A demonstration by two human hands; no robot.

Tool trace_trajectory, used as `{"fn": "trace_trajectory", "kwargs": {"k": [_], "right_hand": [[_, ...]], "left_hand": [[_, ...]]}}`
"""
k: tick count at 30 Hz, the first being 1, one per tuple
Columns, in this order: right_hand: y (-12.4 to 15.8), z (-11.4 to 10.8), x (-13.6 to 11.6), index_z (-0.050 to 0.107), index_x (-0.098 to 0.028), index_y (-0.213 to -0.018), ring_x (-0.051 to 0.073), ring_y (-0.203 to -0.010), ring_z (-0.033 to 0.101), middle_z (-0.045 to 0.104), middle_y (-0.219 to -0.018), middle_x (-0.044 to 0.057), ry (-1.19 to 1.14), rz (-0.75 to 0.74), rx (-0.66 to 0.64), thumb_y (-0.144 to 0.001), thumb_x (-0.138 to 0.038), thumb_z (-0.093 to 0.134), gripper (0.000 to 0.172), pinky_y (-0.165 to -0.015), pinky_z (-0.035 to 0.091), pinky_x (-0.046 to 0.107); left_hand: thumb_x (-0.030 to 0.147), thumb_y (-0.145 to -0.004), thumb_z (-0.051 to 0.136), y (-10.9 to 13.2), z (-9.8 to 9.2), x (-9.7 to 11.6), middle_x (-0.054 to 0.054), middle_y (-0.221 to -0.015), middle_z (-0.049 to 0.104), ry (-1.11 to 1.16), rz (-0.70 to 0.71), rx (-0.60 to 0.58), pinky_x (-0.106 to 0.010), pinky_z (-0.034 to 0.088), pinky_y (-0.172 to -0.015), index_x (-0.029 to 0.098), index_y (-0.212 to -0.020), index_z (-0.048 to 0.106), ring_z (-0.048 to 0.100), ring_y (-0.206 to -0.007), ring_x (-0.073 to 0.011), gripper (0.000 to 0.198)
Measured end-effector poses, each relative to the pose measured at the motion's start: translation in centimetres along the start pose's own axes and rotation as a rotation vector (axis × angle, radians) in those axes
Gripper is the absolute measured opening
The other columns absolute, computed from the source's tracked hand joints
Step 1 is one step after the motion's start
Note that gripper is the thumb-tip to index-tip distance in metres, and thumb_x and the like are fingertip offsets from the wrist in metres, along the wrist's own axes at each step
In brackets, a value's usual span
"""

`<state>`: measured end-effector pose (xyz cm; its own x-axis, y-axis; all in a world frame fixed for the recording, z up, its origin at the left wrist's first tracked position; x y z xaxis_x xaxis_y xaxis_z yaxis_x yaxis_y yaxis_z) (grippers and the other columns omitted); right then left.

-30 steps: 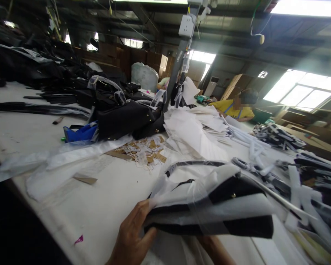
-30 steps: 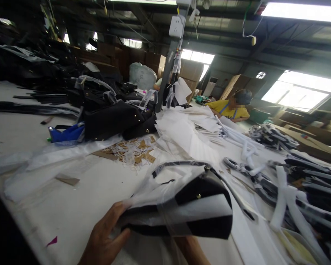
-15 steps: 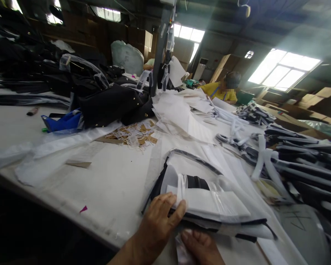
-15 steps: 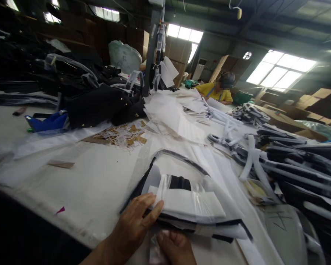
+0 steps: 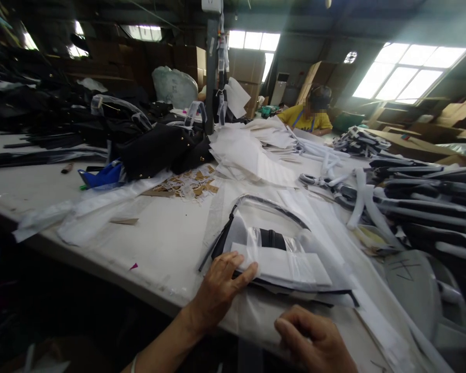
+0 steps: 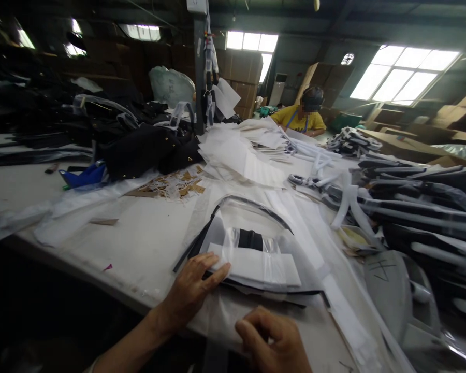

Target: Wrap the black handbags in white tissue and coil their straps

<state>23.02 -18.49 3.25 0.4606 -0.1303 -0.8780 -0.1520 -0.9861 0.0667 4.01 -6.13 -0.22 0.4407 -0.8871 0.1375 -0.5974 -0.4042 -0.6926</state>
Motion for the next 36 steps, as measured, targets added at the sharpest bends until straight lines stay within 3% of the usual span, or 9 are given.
{"fn": "trace_trajectory", "kwargs": {"k": [3,4,6,8,13,19,23,30,36], "right_hand": [[-2.8,-2.5,-2.5,0.072,-0.024,-0.094,0.019,-0.078,0.068,0.073,-0.087,0.005,0.324,-0.522,0.233,-0.091,-0.030,0.060,0.014,-0.072,0.054,0.028],[-4.0,-2.9,-3.1,0.070,-0.025,-0.107,0.022,-0.094,0.068,0.073,-0.102,0.007,0.444,-0.636,0.264,-0.091,-0.023,0.058,0.020,-0.084,0.054,0.034],[-6.5,-3.0,-3.7,0.065,-0.024,-0.121,0.027,-0.119,0.059,0.067,-0.125,0.009,0.651,-0.767,0.221,-0.090,-0.012,0.053,0.035,-0.103,0.047,0.046],[-8.6,-2.6,-4.0,0.066,-0.022,-0.120,0.029,-0.129,0.052,0.064,-0.132,0.009,0.766,-0.835,0.090,-0.088,-0.006,0.053,0.038,-0.110,0.041,0.052],[-11.5,-2.1,-3.8,0.071,-0.018,-0.095,0.025,-0.119,0.062,0.072,-0.116,0.010,0.746,-0.914,-0.114,-0.087,-0.005,0.053,0.023,-0.106,0.047,0.042],[-11.4,-3.2,-3.4,0.065,-0.021,-0.099,0.019,-0.096,0.072,0.075,-0.107,0.007,0.474,-0.682,-0.039,-0.094,-0.017,0.050,0.017,-0.083,0.058,0.031],[-9.7,-2.7,-3.4,0.064,-0.023,-0.101,0.019,-0.093,0.072,0.075,-0.103,0.005,0.433,-0.692,-0.014,-0.095,-0.019,0.049,0.017,-0.083,0.058,0.030],[-7.2,0.8,-1.7,0.064,-0.020,-0.114,0.021,-0.113,0.066,0.073,-0.113,0.008,0.543,-0.918,0.229,-0.091,-0.006,0.050,0.030,-0.105,0.050,0.043],[-4.0,2.1,0.3,0.065,-0.016,-0.119,0.025,-0.122,0.060,0.073,-0.116,0.011,0.548,-1.064,0.178,-0.088,-0.007,0.057,0.033,-0.109,0.047,0.048]], "left_hand": [[0.013,-0.100,0.040,0.2,0.1,0.1,-0.009,-0.120,0.059,0.000,-0.010,0.000,-0.039,0.049,-0.100,0.026,-0.132,0.058,0.054,-0.120,-0.0221,0.039],[0.012,-0.099,0.041,0.2,0.2,0.1,-0.009,-0.120,0.059,-0.006,-0.013,0.004,-0.039,0.050,-0.100,0.026,-0.131,0.059,0.054,-0.119,-0.0220,0.039],[0.010,-0.098,0.043,0.2,0.3,0.1,-0.009,-0.119,0.060,-0.025,-0.013,0.015,-0.039,0.050,-0.099,0.027,-0.131,0.059,0.055,-0.119,-0.0219,0.040],[0.010,-0.098,0.043,0.2,0.3,0.1,-0.009,-0.117,0.060,-0.051,0.002,0.034,-0.039,0.051,-0.097,0.026,-0.130,0.059,0.056,-0.118,-0.0223,0.040],[0.007,-0.096,0.042,0.0,0.4,0.1,-0.010,-0.116,0.063,-0.047,0.016,0.062,-0.039,0.052,-0.097,0.021,-0.135,0.053,0.057,-0.117,-0.0219,0.043],[0.000,-0.089,0.039,-0.2,0.2,0.0,-0.013,-0.121,0.063,0.023,-0.061,0.026,-0.039,0.052,-0.098,0.014,-0.151,0.030,0.058,-0.117,-0.0225,0.064],[0.002,-0.089,0.041,-0.3,0.4,-0.3,-0.014,-0.124,0.062,0.077,-0.126,-0.008,-0.042,0.052,-0.097,0.018,-0.154,0.022,0.059,-0.116,-0.0243,0.070],[0.012,-0.097,0.048,-0.5,0.8,-0.5,-0.010,-0.117,0.065,0.025,-0.070,0.018,-0.038,0.053,-0.095,0.020,-0.134,0.052,0.060,-0.115,-0.0222,0.037],[0.015,-0.099,0.046,-0.3,0.6,-1.0,-0.011,-0.126,0.063,0.018,-0.022,0.003,-0.036,0.052,-0.097,0.021,-0.128,0.058,0.057,-0.121,-0.0208,0.032]]}}
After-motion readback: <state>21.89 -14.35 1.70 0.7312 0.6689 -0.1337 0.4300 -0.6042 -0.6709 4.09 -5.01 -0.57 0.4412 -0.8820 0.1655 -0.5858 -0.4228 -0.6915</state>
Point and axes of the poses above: each hand's wrist, its own y-axis away from the middle knuckle, its own z-axis out of the palm, x = y × z, the point moved 1 cm from there along -y, towards the middle knuckle
